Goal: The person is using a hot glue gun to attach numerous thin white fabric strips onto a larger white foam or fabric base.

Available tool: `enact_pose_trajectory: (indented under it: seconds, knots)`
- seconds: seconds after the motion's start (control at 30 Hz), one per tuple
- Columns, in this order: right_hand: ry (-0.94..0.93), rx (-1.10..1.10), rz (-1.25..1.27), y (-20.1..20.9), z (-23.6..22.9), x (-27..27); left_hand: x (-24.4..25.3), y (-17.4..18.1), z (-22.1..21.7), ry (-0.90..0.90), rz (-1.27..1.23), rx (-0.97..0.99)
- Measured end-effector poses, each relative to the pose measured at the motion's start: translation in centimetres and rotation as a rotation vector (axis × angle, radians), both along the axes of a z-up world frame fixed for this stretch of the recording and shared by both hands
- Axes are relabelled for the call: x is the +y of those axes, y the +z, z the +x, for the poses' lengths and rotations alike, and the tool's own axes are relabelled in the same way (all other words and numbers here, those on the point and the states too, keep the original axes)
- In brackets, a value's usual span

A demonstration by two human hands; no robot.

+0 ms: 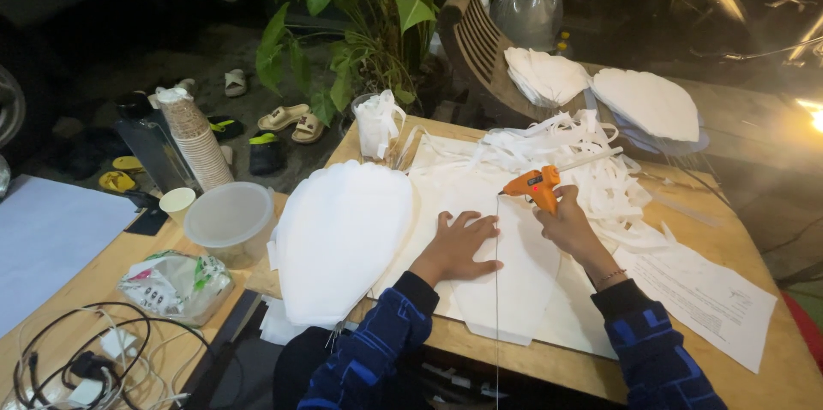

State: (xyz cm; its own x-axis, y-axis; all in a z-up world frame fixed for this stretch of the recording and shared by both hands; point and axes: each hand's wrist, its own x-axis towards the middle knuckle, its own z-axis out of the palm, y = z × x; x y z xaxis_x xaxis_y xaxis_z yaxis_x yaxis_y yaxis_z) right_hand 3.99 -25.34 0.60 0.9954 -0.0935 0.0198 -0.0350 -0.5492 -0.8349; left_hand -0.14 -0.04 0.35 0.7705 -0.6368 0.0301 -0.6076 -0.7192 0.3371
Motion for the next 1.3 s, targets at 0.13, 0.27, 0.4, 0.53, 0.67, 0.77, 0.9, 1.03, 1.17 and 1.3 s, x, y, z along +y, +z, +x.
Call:
enact_pose_trajectory:
  seconds: [0.13,0.27,0.4,0.53,0.67,0.77,0.9,1.03,1.17,1.3]
  knots:
    - [0.023,0.001,-0.004,-0.5,0.3,0.1,0.0,-0.1,0.0,-0.003,-0.003,-0.011]
    - [0.021,0.016,-0.019,-0.1,0.0,0.4,0.0,0.1,0.0,-0.002,0.014,-0.009]
    - [0.000,0.013,-0.037,-0.2,0.4,-0.1,0.0,0.0,0.1,-0.013,0.012,0.001]
    - [-0.003,0.023,-0.050,-0.2,0.4,-0.4,0.0,0.0,0.2,-0.007,0.009,0.007]
    - [0.003,0.010,-0.048,-0.2,0.4,-0.4,0.0,0.2,0.0,-0.009,0.020,0.007]
    - [-0.007,0.008,-0.045,0.1,0.1,-0.1,0.0,0.4,-0.2,-0.006,0.022,0.013]
    - [0.000,0.011,-0.014,0.1,-0.1,0.5,0.0,0.4,-0.2,-0.005,0.027,0.001]
    - [-0.011,0.018,-0.025,-0.2,0.1,0.3,0.0,0.0,0.1,-0.008,0.026,-0.006]
    - [-0.010,0.009,-0.009,-0.2,0.1,-0.2,0.0,-0.1,0.1,-0.010,0.011,-0.013]
    - [-0.005,0.025,-0.068,0.1,0.3,-0.4,0.0,-0.1,0.1,-0.006,0.005,-0.008]
